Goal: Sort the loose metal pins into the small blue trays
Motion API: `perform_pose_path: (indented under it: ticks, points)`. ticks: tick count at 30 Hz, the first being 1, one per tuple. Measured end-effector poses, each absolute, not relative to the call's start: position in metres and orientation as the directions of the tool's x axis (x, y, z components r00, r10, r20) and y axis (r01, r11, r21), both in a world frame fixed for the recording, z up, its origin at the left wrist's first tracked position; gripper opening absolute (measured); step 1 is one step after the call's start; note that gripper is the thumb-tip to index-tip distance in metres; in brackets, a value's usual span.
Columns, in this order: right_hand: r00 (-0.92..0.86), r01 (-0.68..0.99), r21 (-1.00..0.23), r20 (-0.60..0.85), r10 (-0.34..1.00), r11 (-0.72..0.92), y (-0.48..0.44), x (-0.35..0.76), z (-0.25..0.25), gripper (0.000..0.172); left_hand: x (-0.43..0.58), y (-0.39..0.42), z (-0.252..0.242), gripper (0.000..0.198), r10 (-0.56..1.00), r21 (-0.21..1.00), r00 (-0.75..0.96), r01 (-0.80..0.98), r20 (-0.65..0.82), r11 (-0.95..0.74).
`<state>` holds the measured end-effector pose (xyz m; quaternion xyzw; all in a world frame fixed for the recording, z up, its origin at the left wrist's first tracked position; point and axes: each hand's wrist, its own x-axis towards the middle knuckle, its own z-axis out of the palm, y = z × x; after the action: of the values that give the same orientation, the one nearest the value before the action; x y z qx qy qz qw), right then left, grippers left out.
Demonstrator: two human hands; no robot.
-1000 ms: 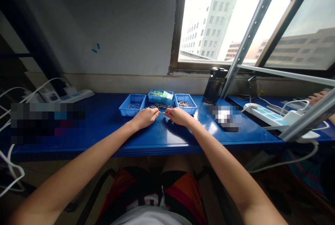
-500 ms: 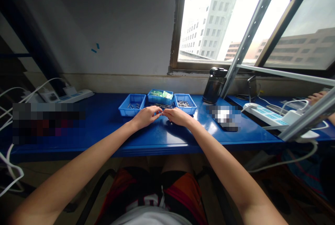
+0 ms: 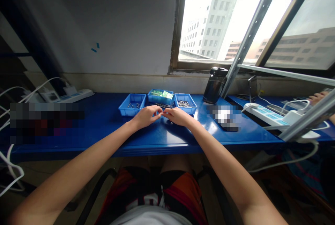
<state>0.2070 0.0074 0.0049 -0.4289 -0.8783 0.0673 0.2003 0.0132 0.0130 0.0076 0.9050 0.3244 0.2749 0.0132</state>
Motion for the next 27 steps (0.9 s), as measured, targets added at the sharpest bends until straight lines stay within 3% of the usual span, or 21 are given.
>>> perform_pose_path:
  ticks: [5, 16, 27]
  points:
    - [-0.531, 0.756, -0.248, 0.309, 0.789, 0.606, 0.0093, 0.2089, 0.0031, 0.026, 0.0121, 0.0096, 0.0088, 0.017, 0.666, 0.198, 0.601, 0.659, 0.442, -0.726]
    - [-0.486, 0.707, -0.4, 0.323, 0.812, 0.583, 0.0041, 0.2071, 0.0108, 0.034, 0.011, 0.0133, 0.0077, 0.02, 0.714, 0.151, 0.599, 0.718, 0.361, -0.679]
    - [-0.523, 0.727, -0.328, 0.305, 0.796, 0.603, 0.0068, 0.2073, 0.0064, 0.025, 0.0109, 0.0124, 0.0096, 0.022, 0.713, 0.14, 0.601, 0.721, 0.362, -0.679]
